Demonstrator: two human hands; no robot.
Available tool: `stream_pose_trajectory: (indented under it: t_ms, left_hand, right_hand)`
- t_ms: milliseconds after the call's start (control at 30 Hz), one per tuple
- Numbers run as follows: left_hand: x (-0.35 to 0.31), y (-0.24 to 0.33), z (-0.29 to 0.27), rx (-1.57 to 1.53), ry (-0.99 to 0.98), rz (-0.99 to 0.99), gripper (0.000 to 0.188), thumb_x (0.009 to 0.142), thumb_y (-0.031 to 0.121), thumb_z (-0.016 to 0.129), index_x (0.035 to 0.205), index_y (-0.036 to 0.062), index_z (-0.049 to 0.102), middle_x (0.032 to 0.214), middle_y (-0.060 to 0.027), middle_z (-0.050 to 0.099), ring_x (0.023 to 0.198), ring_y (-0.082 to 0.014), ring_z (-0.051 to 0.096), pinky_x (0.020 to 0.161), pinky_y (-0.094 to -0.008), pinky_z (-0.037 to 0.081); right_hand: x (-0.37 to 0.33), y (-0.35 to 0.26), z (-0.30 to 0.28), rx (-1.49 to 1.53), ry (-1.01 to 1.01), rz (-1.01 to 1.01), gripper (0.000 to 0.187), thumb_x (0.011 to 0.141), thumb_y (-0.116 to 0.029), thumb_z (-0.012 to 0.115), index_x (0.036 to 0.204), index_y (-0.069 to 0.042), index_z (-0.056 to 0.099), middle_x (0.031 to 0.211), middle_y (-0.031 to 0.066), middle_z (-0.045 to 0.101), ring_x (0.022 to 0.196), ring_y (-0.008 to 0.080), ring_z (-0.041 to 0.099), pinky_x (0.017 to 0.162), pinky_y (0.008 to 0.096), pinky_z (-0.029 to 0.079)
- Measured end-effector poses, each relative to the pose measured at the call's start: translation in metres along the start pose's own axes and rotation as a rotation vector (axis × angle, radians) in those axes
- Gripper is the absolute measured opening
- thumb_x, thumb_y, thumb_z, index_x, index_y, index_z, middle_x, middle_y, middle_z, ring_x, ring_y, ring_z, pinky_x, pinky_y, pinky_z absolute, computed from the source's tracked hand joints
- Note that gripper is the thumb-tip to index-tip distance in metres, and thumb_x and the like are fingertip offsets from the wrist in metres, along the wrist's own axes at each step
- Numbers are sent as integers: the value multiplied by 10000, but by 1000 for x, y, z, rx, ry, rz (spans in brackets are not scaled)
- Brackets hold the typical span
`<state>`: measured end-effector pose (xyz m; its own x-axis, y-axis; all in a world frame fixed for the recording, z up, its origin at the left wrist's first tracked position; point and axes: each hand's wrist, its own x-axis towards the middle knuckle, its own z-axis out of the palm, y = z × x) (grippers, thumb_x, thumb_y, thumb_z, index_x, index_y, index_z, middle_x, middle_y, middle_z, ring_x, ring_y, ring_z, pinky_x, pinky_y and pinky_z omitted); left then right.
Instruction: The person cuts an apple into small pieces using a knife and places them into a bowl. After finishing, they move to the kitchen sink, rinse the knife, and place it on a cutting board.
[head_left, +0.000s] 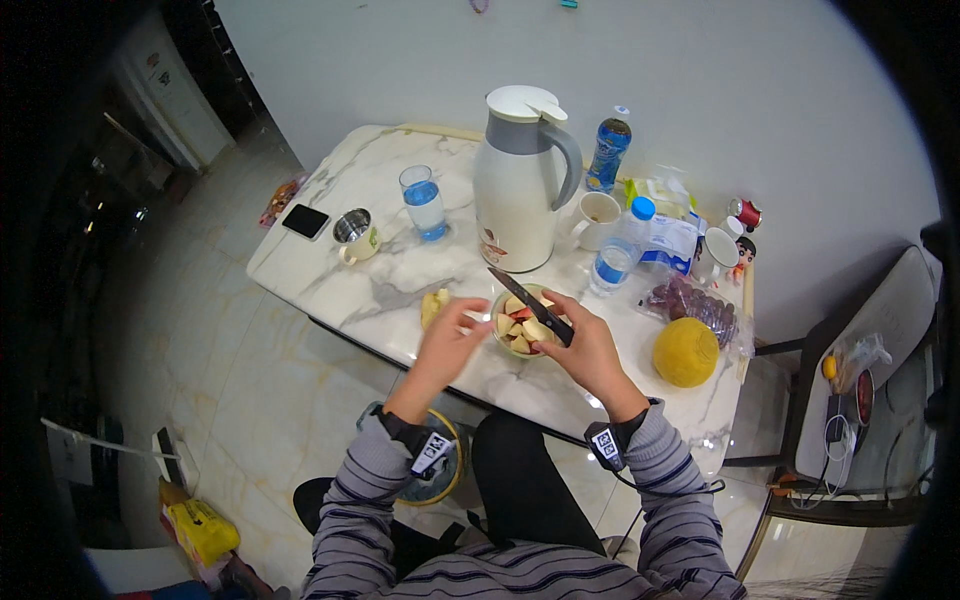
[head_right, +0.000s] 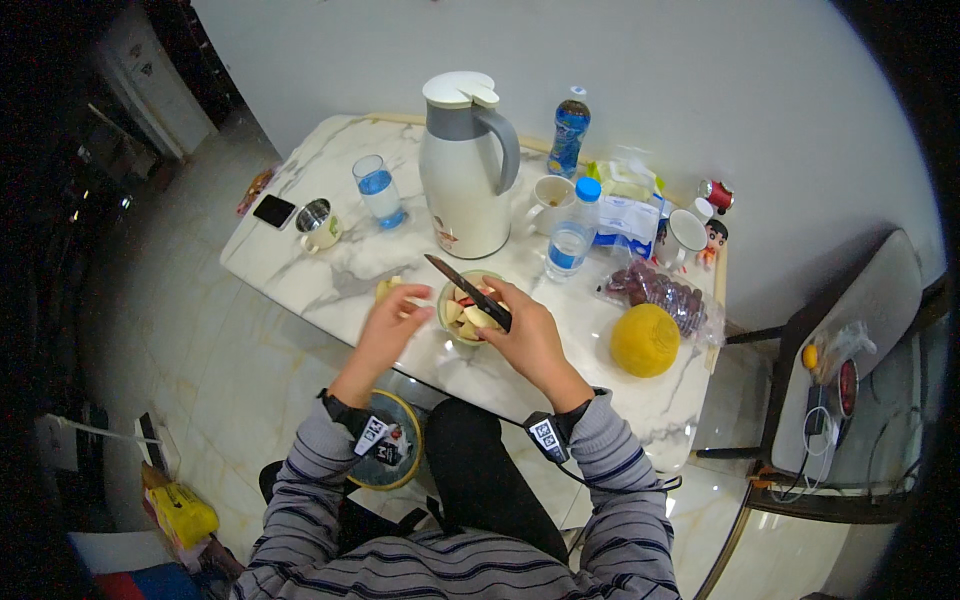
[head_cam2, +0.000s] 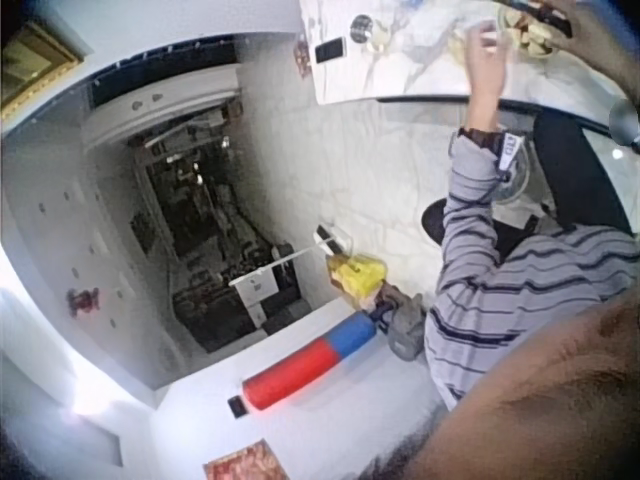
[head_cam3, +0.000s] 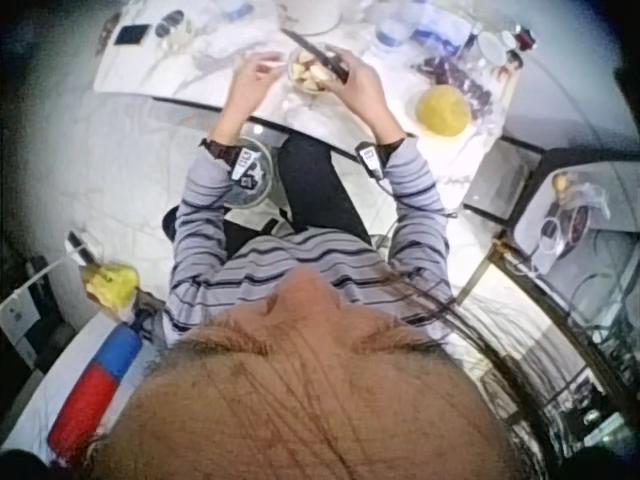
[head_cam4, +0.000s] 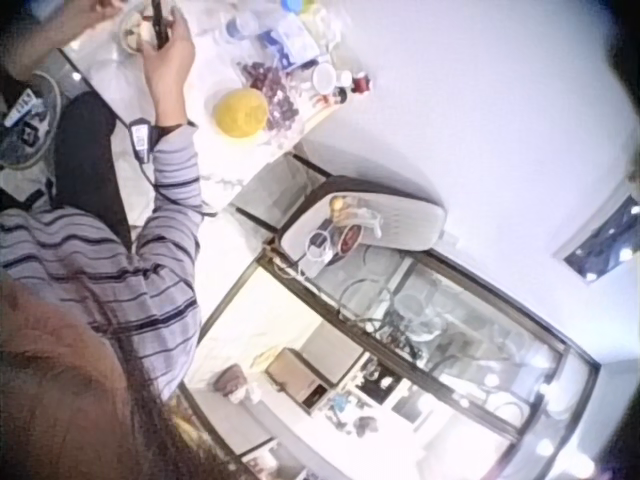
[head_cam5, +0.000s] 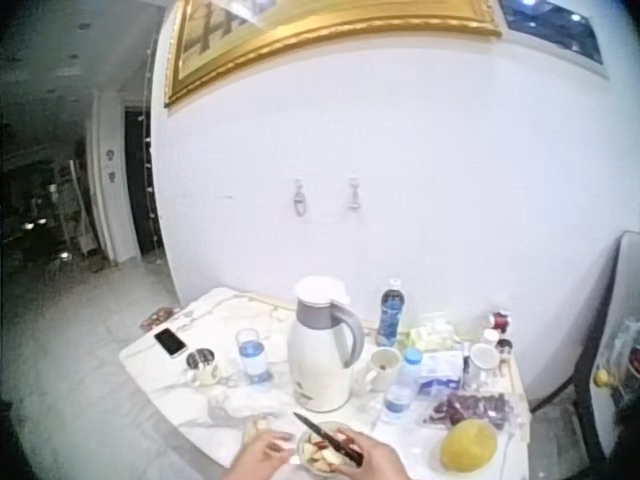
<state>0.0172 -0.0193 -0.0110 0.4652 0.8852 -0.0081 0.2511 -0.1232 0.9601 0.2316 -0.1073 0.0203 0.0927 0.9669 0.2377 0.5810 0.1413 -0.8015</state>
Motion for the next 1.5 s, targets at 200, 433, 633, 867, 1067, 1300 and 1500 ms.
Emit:
stream_pose_trajectory:
  t_ms: [200, 433, 633, 867, 1067, 1300, 1500]
  left_hand:
    - [-1, 6, 45, -524, -207, -200, 291, 911, 125, 658, 1166, 3, 591, 1013, -33, 653, 839, -125, 651, 678, -250, 516]
    - [1, 0, 54, -794, -19, -346, 260, 907, 68, 646, 1147, -15, 587, 1042, -89, 647, 901, -162, 656, 811, -271, 568]
    - [-3, 4, 53, -1074, -61, -315, 375, 928, 58, 606, 1283, 2, 498, 1152, -97, 611, 1000, -179, 639, 866, -286, 558]
    - [-5, 11, 49, -1012, -222, -284, 451, 921, 36, 606, 1346, 9, 457, 1247, -95, 568, 1060, -180, 616, 911, -289, 537]
    - [-5, 16, 50, -934, -195, -220, 534, 885, 1, 641, 1378, 27, 437, 1277, -85, 551, 1088, -195, 609, 927, -304, 529]
    - [-10, 15, 63, -956, -136, -149, 491, 940, 62, 592, 1397, 18, 419, 1260, -74, 549, 1076, -186, 605, 961, -310, 503]
    - [-7, 7, 66, -877, -133, -129, 510, 959, 66, 564, 1427, -13, 374, 1254, -84, 553, 1079, -168, 603, 944, -297, 504]
  right_hand:
    - [-8, -9, -2, 34, -25, 30, 653, 704, -79, 790, 1299, -60, 521, 1087, 178, 659, 940, 359, 658, 788, 369, 534]
    - [-27, -10, -12, -101, 224, -78, 400, 849, -162, 690, 1199, -20, 560, 1023, 170, 574, 883, 351, 606, 753, 377, 502]
    - [-72, -7, 2, -341, 236, -21, 204, 883, -67, 591, 1084, -34, 578, 862, 161, 608, 733, 363, 614, 633, 420, 491]
    - [-77, 5, 6, -480, 220, -97, 245, 846, -81, 641, 1084, -82, 585, 804, 108, 588, 687, 303, 611, 576, 399, 486]
    - [-75, 6, 8, -475, 227, -106, 252, 839, -78, 646, 1082, -79, 581, 797, 108, 584, 682, 302, 611, 571, 398, 486]
    - [-73, 8, 14, -497, 268, -125, 266, 825, -114, 674, 1067, -75, 570, 753, 93, 550, 636, 273, 589, 537, 382, 474]
    - [-73, 8, 18, -526, 289, -134, 275, 825, -124, 672, 1073, -67, 570, 747, 90, 536, 630, 265, 582, 535, 376, 472]
